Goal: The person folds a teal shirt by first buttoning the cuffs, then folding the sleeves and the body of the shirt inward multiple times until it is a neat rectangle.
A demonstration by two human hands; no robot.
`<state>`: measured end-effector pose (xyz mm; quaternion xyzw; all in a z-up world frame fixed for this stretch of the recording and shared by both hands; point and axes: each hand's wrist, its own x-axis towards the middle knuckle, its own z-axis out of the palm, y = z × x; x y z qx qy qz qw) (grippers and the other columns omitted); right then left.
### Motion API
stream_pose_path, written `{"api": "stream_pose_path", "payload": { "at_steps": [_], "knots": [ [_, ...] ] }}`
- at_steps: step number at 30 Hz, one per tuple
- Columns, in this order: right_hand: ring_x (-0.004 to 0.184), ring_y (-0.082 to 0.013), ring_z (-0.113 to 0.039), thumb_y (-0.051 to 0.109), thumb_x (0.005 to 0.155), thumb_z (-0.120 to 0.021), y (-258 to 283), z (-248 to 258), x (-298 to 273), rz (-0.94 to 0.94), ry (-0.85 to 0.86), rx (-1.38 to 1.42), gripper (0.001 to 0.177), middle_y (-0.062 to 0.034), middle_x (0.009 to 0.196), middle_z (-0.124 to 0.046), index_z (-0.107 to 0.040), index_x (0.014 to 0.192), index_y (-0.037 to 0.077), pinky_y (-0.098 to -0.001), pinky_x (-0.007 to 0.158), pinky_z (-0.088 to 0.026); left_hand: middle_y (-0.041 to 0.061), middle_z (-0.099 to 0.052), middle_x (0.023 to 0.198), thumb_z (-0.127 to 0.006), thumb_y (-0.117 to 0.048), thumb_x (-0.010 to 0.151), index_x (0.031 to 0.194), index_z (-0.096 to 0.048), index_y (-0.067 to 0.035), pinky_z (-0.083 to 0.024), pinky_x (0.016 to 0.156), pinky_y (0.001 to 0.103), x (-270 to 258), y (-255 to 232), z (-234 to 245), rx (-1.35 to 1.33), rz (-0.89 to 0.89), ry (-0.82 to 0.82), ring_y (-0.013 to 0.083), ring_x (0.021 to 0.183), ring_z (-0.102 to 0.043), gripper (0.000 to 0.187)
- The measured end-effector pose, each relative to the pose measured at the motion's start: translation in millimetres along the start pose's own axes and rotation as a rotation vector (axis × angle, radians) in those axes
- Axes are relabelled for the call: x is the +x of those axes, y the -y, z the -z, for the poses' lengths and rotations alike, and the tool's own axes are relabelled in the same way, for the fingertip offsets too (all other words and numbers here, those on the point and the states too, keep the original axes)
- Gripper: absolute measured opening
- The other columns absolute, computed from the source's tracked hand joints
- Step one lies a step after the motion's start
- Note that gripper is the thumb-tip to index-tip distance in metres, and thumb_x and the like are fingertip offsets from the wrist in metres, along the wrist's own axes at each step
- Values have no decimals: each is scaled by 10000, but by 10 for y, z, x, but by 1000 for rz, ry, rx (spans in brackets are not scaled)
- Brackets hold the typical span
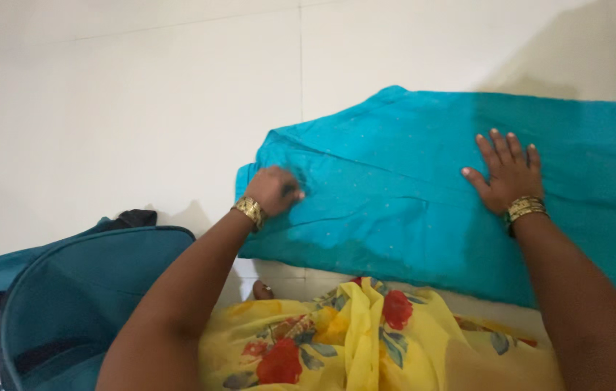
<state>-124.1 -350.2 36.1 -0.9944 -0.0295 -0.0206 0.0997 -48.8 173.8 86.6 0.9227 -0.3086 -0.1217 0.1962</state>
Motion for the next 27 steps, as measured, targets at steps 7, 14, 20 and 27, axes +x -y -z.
{"api": "stream_pose_path", "payload": {
  "at_steps": [7, 14, 20, 27],
  "knots": [
    [1554, -312, -170, 749, 956, -267, -8, -46, 16, -19, 13, -21, 827, -81, 1700, -222, -292, 1612, 247, -598, 1229, -67, 77, -772, 883, -806, -559, 747, 904, -764, -166, -524, 845, 465, -306, -245, 62, 8, -32, 299, 307, 867, -717, 424],
    [1574, -302, -165, 750, 966, -278, 39, -28, 10, -54, 31, -6, 823, -79, 1712, -227, -306, 1619, 251, -586, 1253, -57, 106, -762, 922, -771, -478, 801, 1035, -737, -149, -545, 831, 469, -180, -517, -332, -65, -134, 392, 334, 916, -718, 406],
    [1567, -300, -162, 749, 964, -286, 94, 21, 18, -64, 38, -2, 819, -81, 1704, -233, -318, 1610, 247, -574, 1245, -53, 148, -745, 1036, -763, -440, 827, 1120, -698, -119, -545, 865, 481, -128, -279, -233, -207, 34, 502, 357, 994, -698, 440],
    [1570, -282, -159, 753, 963, -261, 99, 11, 9, -87, 53, -9, 812, -58, 1710, -219, -302, 1611, 267, -568, 1258, -52, 119, -731, 1163, -699, -456, 925, 1157, -717, -126, -555, 959, 472, 155, -637, 139, 245, 282, 449, 309, 1134, -688, 404]
  ]
}}
